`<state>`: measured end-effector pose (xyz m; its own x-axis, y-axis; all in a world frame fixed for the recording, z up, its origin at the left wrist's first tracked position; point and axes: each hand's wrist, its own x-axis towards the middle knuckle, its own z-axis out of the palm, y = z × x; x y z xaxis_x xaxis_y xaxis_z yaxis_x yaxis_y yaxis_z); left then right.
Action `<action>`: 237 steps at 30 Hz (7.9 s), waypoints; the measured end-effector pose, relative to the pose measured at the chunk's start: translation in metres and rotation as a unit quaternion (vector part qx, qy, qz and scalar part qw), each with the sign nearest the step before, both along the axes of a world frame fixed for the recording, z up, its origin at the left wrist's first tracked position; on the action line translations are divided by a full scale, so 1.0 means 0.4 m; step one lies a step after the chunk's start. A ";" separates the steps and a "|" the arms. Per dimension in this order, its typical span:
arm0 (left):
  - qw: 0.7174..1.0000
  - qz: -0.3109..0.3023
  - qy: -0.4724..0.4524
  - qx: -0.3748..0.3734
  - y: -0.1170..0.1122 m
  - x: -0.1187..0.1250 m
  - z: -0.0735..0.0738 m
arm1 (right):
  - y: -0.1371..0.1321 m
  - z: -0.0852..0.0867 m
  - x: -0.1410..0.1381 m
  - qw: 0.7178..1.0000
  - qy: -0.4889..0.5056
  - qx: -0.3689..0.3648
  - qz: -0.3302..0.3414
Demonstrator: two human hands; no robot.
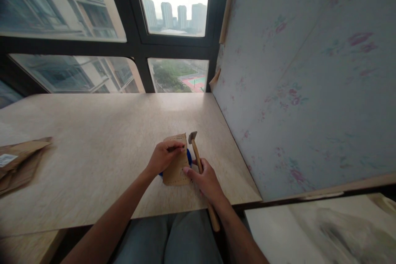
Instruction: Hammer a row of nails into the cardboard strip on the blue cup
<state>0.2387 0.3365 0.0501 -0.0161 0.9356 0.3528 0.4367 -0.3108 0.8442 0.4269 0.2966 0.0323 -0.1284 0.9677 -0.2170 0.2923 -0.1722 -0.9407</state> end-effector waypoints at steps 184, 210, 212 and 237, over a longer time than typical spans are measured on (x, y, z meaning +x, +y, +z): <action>0.940 -0.044 0.319 -0.110 -0.123 -0.022 0.023 | 0.122 0.077 -0.060 0.989 -0.068 0.072 0.108; 0.945 -0.043 0.307 -0.105 -0.126 -0.022 0.026 | 0.129 0.071 -0.068 0.992 -0.036 0.041 0.114; 0.945 -0.045 0.306 -0.105 -0.126 -0.022 0.028 | 0.126 0.070 -0.067 0.993 -0.031 0.040 0.110; 0.943 -0.036 0.313 -0.110 -0.123 -0.023 0.017 | 0.011 0.114 0.029 0.998 -0.027 0.009 0.049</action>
